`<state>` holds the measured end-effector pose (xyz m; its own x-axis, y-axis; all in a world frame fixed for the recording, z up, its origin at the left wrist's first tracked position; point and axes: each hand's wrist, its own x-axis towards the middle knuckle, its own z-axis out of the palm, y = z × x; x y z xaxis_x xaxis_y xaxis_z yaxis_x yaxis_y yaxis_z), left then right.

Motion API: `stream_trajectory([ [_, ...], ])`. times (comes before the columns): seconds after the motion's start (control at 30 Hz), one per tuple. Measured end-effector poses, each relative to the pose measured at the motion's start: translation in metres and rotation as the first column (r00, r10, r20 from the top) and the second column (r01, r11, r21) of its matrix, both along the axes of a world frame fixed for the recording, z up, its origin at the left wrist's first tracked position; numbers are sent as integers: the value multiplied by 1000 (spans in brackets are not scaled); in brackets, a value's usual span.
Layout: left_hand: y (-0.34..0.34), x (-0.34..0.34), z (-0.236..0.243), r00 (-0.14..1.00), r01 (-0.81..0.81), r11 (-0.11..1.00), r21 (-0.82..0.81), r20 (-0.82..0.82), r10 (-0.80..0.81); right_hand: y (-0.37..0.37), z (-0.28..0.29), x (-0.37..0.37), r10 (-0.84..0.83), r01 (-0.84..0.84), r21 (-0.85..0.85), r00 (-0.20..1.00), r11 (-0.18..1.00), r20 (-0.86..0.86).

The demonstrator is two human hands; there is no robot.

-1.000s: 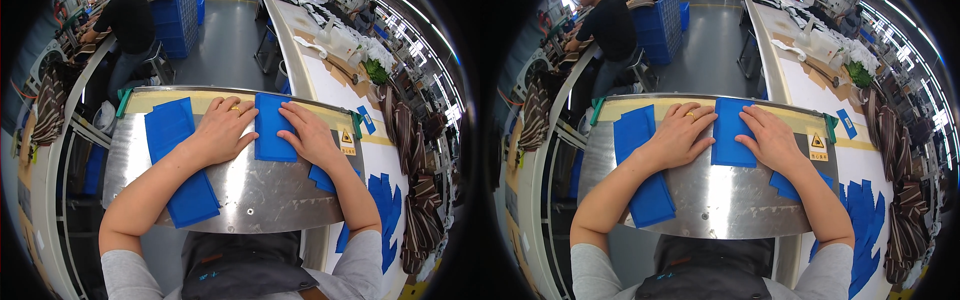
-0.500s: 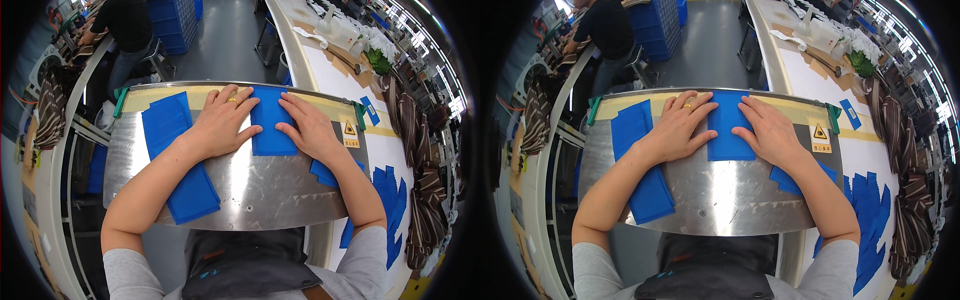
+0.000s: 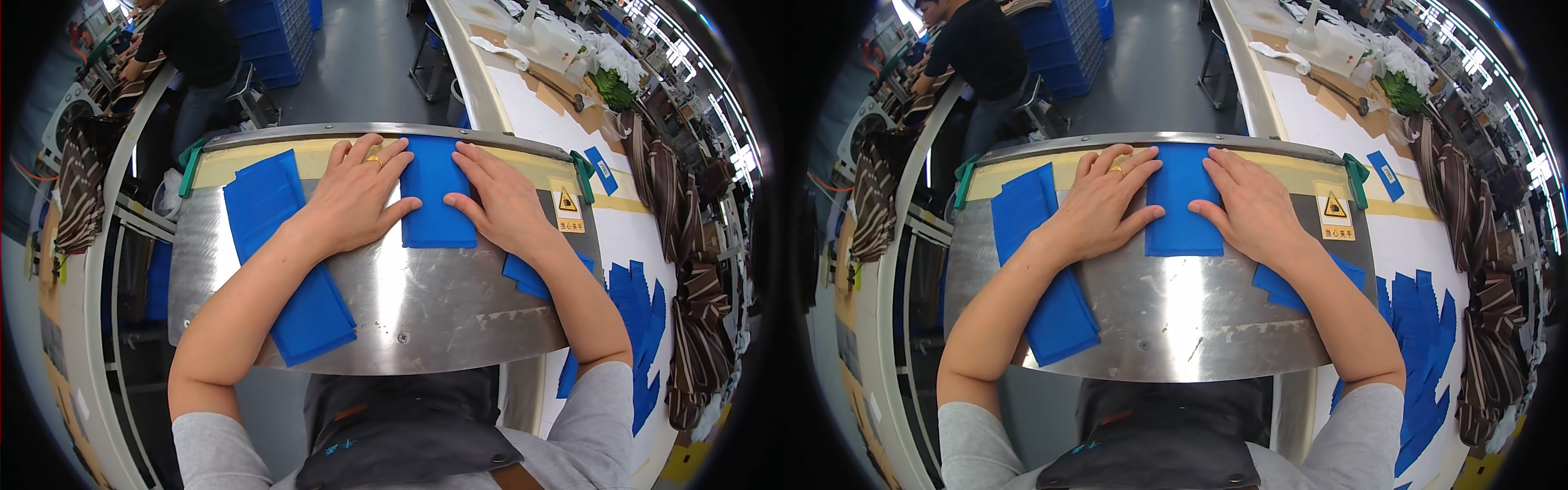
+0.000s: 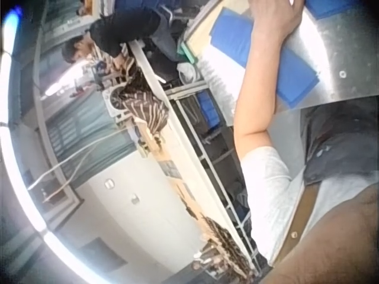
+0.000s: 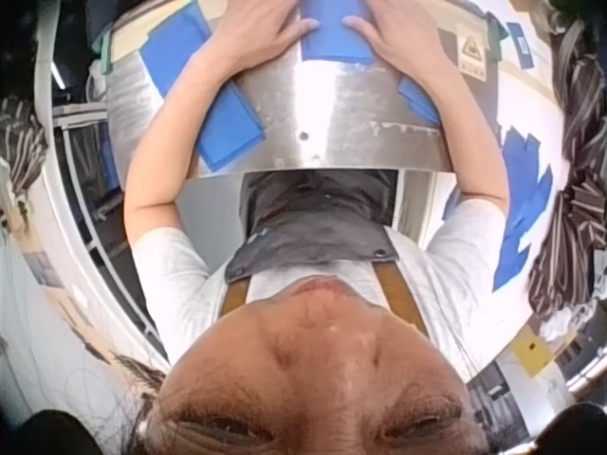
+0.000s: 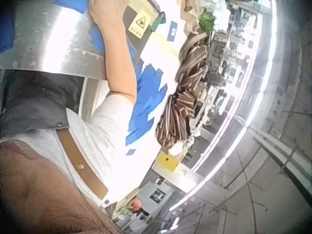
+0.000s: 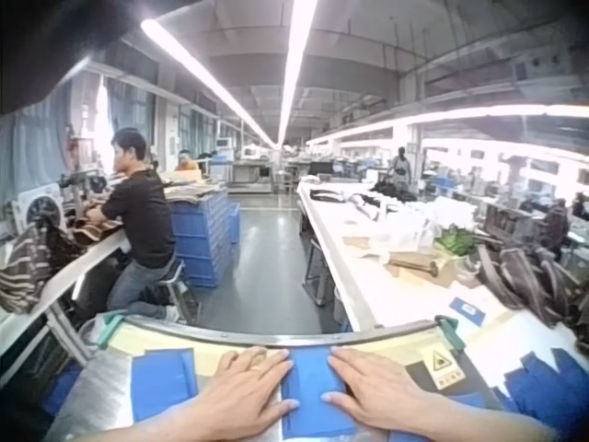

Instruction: The worker is folding and organizing blue fabric pieces, possibly for lining or internal bag components, using a metal folding jig at a workshop station.

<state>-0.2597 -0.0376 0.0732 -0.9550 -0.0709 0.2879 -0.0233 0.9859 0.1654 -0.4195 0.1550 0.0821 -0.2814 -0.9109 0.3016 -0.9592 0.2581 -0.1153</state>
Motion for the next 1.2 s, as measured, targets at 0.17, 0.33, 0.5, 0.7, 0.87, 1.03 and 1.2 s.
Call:
stream_trajectory([
  [0.17,-1,0,-5,999,15,1000,-21,-49,-16,0,0,-1,6,-5,22,1000,1000,-28],
  [0.33,1,1,-1,993,46,999,-27,-108,-48,1,9,5,2,-2,-15,1000,1000,9],
  [0.5,1,5,8,999,41,998,53,-12,-40,-3,8,3,27,-27,-16,999,999,-42],
  [0.7,4,5,4,982,122,992,-19,-143,-123,-3,2,-5,141,-162,-92,968,982,-206],
  [0.87,23,6,22,997,79,995,-56,2,-79,3,30,8,117,-123,166,992,978,49],
  [1.03,19,1,12,952,283,871,402,-9,-306,-2,16,2,290,-227,-326,944,918,159],
  [1.2,12,2,6,955,286,896,339,-175,-239,-1,5,3,239,-241,-49,970,969,-43],
])
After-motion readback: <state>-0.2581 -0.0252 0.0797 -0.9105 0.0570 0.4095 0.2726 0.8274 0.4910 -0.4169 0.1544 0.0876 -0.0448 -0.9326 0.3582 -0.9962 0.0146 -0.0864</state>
